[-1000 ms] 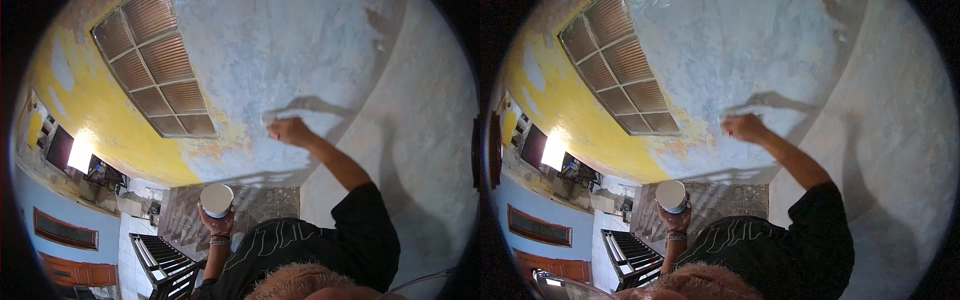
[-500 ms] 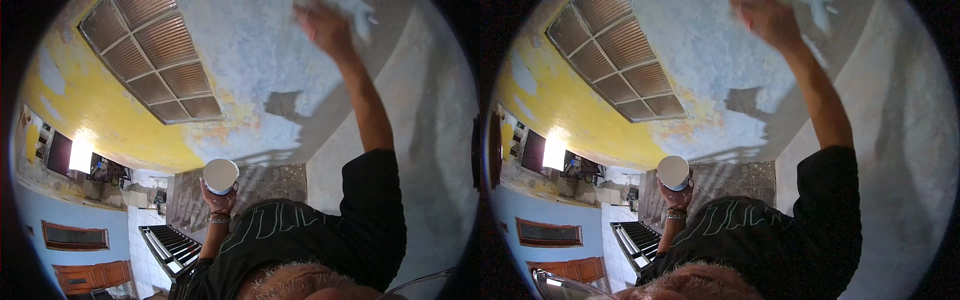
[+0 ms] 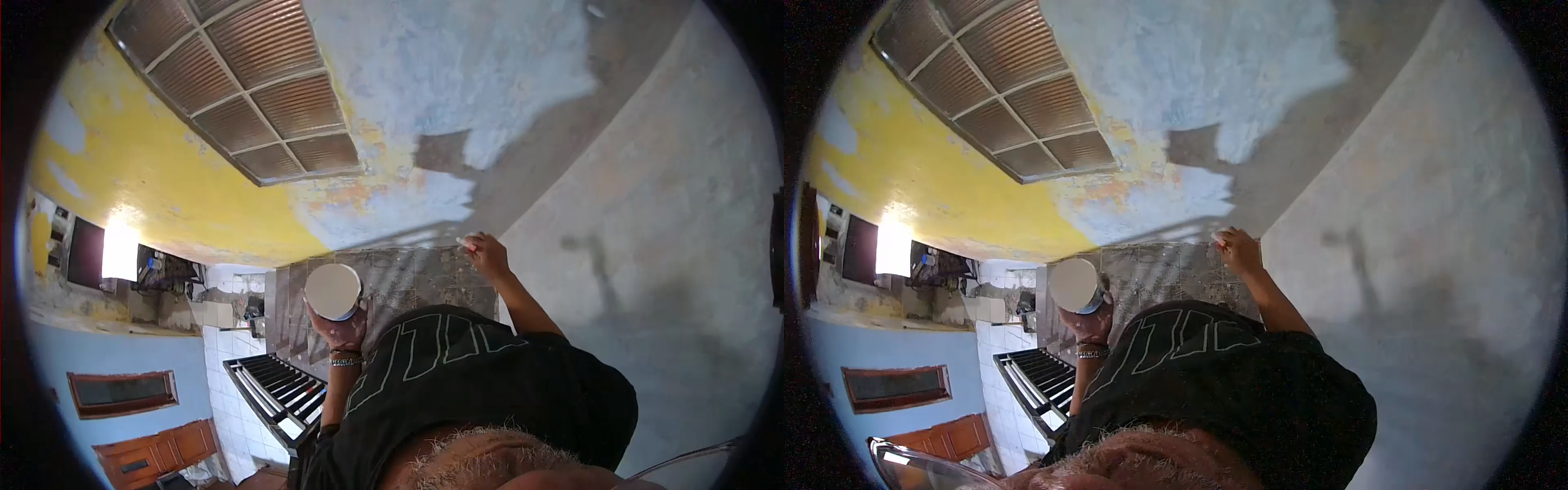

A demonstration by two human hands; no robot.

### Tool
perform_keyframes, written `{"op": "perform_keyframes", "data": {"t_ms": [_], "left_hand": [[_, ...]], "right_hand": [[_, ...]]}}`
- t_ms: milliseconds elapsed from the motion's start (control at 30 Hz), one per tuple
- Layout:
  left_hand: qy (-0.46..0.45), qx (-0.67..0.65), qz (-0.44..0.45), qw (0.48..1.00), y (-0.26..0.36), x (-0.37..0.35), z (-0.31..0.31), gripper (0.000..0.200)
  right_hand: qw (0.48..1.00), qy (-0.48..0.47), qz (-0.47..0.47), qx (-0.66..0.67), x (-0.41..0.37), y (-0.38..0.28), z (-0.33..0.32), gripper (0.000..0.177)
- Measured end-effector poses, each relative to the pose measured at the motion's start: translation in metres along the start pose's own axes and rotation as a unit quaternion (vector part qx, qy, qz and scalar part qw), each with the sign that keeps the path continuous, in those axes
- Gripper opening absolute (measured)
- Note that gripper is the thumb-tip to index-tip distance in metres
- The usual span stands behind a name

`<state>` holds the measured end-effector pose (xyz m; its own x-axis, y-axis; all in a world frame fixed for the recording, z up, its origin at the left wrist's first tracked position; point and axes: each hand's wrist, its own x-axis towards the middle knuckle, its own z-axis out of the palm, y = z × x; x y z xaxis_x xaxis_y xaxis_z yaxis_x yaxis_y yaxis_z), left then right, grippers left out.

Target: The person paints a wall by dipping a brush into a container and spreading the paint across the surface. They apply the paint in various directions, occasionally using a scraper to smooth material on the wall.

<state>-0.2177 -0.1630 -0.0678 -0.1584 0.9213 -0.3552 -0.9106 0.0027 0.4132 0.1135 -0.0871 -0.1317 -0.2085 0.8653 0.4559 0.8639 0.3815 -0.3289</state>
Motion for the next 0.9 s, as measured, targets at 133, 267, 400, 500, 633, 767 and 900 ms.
{"op": "perform_keyframes", "data": {"t_ms": [133,267,400,500,633,767,900], "left_hand": [[-0.008,0.176,0.112,0.978,-0.004,-0.010,0.005,0.056],[-0.060,-0.081,-0.045,0.994,-0.003,-0.007,-0.013,0.058],[-0.032,-0.067,-0.040,0.996,-0.009,-0.010,-0.012,0.058],[-0.063,-0.075,-0.067,0.993,-0.011,-0.009,-0.014,0.058],[-0.037,-0.023,-0.017,0.999,-0.014,-0.009,-0.019,0.062],[-0.054,-0.053,-0.047,0.996,-0.017,-0.020,0.001,0.060],[-0.049,-0.044,-0.047,0.997,-0.016,-0.019,0.005,0.061]], "right_hand": [[0.853,-0.055,0.354,0.379,-0.022,0.000,-0.006,0.020],[0.692,-0.011,0.374,0.617,-0.033,0.013,0.003,0.018],[0.682,-0.026,0.337,0.648,-0.041,0.030,0.022,0.017],[0.773,-0.044,0.295,0.561,-0.036,0.015,0.011,0.024],[0.838,0.206,0.332,0.381,-0.021,-0.010,-0.006,0.031],[0.564,0.007,0.526,0.636,-0.038,0.029,0.009,0.030],[0.612,0.021,0.464,0.640,0.024,0.001,-0.035,0.020]]}}
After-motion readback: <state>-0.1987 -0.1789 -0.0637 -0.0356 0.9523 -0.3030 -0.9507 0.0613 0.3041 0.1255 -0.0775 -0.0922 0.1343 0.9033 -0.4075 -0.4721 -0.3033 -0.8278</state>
